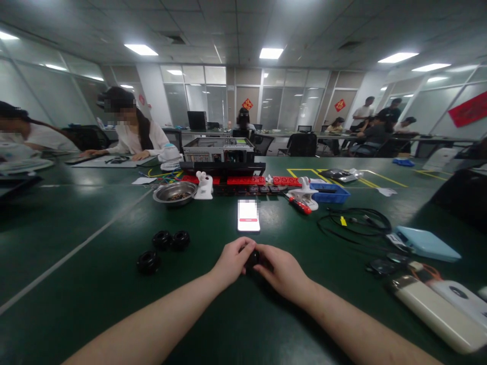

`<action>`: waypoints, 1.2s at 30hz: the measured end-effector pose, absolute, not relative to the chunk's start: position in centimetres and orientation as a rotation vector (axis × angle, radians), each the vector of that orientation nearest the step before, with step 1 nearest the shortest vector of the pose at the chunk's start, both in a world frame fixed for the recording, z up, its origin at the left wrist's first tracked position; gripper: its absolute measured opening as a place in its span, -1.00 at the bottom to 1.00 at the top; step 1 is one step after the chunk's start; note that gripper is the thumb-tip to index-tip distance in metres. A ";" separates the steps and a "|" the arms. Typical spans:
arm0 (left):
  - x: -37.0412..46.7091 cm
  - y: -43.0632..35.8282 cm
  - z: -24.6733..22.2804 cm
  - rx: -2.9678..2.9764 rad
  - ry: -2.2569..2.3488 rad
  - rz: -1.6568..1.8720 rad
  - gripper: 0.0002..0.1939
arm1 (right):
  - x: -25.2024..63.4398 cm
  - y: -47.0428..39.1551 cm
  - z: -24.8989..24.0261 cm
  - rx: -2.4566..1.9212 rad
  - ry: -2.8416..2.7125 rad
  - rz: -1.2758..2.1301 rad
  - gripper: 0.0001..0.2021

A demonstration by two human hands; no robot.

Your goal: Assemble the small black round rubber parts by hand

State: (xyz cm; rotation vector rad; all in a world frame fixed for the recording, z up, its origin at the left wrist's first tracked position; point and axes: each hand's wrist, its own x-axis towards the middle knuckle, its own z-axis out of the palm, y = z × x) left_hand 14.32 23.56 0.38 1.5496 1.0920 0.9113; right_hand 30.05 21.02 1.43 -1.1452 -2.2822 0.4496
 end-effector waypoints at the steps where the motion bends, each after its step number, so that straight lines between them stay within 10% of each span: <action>1: 14.3 23.5 0.4 1.561 1.092 0.923 -0.64 | 30.1 21.0 1.5 -1.146 -2.281 0.442 -0.61; 36: 14.2 23.0 0.7 1.666 1.093 1.036 -0.65 | 29.9 22.1 1.0 -1.295 -2.041 0.766 -0.81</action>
